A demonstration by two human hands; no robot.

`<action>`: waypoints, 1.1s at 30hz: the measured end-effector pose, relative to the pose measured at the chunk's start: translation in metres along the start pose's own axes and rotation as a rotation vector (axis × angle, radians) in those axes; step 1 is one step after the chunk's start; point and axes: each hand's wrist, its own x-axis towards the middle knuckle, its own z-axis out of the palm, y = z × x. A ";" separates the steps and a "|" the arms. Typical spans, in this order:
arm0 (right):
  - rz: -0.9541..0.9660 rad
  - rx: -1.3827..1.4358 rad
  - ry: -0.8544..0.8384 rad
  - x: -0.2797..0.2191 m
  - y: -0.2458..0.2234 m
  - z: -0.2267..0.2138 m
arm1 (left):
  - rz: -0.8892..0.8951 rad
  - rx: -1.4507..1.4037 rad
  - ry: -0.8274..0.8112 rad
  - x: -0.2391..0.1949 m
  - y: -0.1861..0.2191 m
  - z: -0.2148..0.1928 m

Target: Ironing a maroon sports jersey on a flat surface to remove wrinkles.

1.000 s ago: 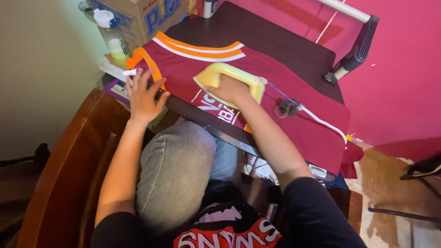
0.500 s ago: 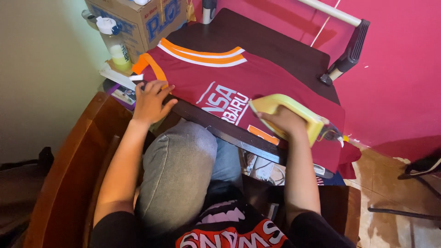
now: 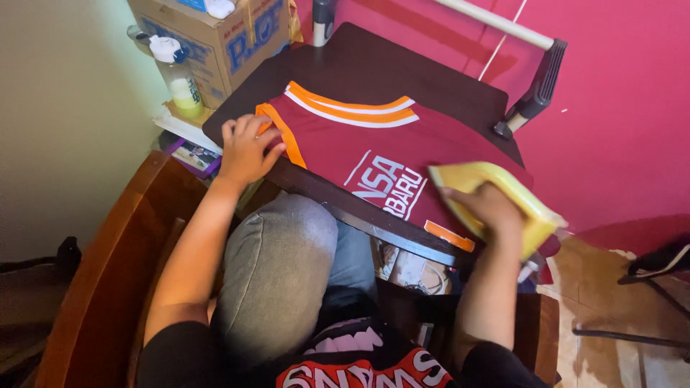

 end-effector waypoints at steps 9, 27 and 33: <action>-0.578 -0.100 -0.128 0.058 -0.205 0.086 | -0.244 -0.202 -0.028 -0.024 -0.017 0.034; -0.592 -0.135 -0.117 0.080 -0.206 0.092 | -0.155 -0.032 -0.206 -0.006 -0.019 0.024; -0.435 -0.019 -0.133 0.054 -0.149 0.071 | -0.180 -0.166 -0.089 -0.026 -0.017 0.031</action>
